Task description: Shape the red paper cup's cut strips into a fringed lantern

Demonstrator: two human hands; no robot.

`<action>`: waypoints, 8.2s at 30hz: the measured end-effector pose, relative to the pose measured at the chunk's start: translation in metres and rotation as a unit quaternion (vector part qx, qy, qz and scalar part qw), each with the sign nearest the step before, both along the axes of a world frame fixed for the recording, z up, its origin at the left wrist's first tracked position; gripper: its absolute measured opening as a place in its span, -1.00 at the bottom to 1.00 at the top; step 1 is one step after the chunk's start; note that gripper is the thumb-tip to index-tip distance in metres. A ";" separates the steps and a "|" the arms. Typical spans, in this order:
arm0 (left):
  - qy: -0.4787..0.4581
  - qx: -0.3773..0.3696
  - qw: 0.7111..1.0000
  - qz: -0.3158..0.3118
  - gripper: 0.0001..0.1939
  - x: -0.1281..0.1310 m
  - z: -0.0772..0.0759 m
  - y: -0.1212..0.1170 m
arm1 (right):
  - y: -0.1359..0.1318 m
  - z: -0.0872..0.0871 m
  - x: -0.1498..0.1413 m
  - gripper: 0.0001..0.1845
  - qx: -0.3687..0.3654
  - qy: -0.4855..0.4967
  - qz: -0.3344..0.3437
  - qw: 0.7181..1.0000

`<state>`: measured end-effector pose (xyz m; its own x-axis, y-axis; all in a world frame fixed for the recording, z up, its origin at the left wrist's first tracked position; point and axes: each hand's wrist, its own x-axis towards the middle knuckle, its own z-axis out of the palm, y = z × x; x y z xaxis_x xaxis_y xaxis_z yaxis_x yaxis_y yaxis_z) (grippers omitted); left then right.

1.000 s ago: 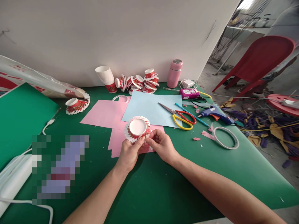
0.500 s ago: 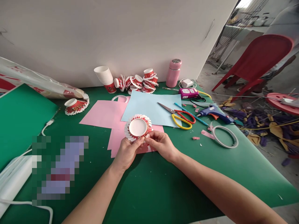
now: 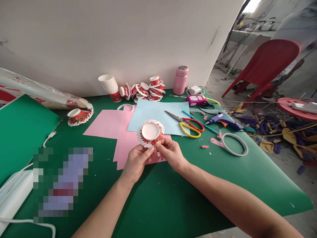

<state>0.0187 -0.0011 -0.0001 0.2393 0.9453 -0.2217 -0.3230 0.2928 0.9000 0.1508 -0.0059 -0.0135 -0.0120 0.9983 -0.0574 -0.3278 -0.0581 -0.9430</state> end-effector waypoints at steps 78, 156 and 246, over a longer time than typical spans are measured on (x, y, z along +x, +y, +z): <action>-0.001 0.053 0.998 -0.015 -0.80 0.002 -0.014 0.002 | -0.001 0.004 -0.001 -0.73 -0.080 0.106 0.015 0.991; -0.206 -0.122 0.971 0.004 -0.77 -0.029 -0.004 0.016 | 0.015 0.008 -0.007 -0.89 0.408 -0.444 -0.109 0.791; -0.044 -0.042 0.994 0.091 -0.77 -0.018 -0.011 0.015 | 0.015 0.004 -0.027 -0.64 -0.041 -0.061 0.022 0.997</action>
<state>0.0005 0.0141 -0.0110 0.0885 0.9535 -0.2882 -0.4529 0.2962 0.8409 0.1235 0.0092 -0.0093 -0.0432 0.9889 -0.1424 -0.2063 -0.1483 -0.9672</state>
